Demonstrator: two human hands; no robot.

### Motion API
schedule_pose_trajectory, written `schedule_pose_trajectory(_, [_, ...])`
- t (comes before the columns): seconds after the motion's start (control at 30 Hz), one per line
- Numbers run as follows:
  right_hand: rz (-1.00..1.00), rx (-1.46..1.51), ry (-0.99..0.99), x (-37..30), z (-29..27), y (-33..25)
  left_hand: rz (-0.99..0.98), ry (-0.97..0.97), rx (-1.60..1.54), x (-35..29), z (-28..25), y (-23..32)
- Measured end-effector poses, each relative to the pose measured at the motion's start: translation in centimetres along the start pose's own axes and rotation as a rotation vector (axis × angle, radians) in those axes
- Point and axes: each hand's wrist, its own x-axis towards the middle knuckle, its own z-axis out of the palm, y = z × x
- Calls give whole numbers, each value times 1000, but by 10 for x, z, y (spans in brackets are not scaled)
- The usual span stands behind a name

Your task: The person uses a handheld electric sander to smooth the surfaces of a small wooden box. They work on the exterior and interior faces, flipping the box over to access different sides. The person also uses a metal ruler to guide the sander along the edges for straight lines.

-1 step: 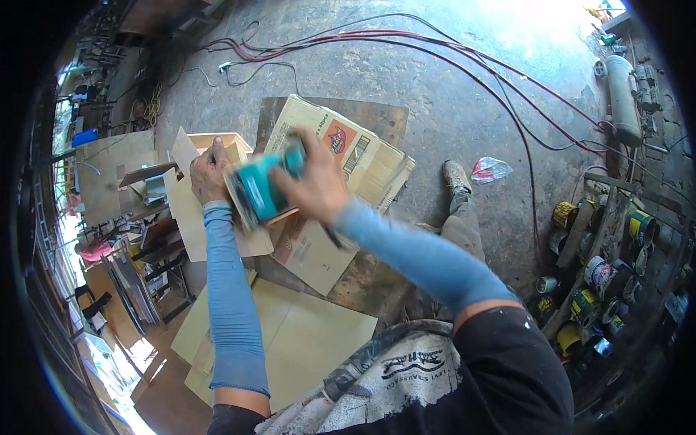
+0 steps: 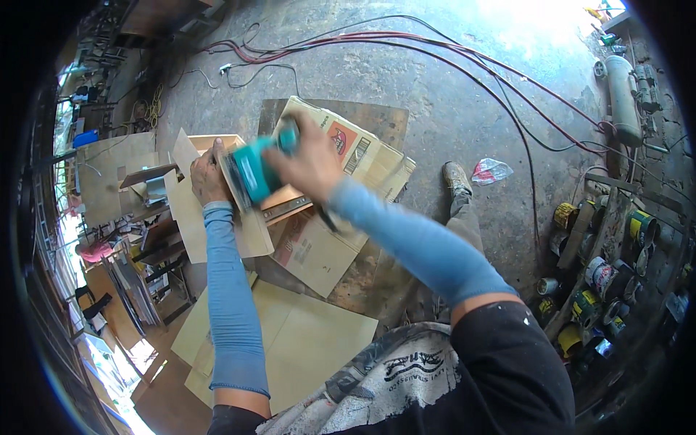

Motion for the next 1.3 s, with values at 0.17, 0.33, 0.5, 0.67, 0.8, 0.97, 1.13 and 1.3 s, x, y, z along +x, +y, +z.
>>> schedule_pose_trajectory(0.17, [181,82,-132,30,-12,1,-109,-69,-12,1,2,11])
schedule_pose_trajectory(0.33, [189,249,-111,-110,-5,23,-137,-49,69,-5,-8,13])
schedule_pose_trajectory(0.5, [226,206,-115,-6,-1,27,-77,29,75,3,3,8])
schedule_pose_trajectory(0.67, [143,84,-97,27,-7,8,-135,-123,42,1,-5,13])
schedule_pose_trajectory(0.8, [33,144,-80,-93,-7,1,-191,-115,101,1,-6,6])
schedule_pose_trajectory(0.97, [176,152,-46,-96,-9,-23,-167,-88,102,1,0,11])
schedule_pose_trajectory(1.13, [97,101,-55,-98,-11,-30,-191,-60,135,3,4,4])
schedule_pose_trajectory(1.3, [173,189,-83,-105,-3,-13,-141,-79,104,1,-8,14])
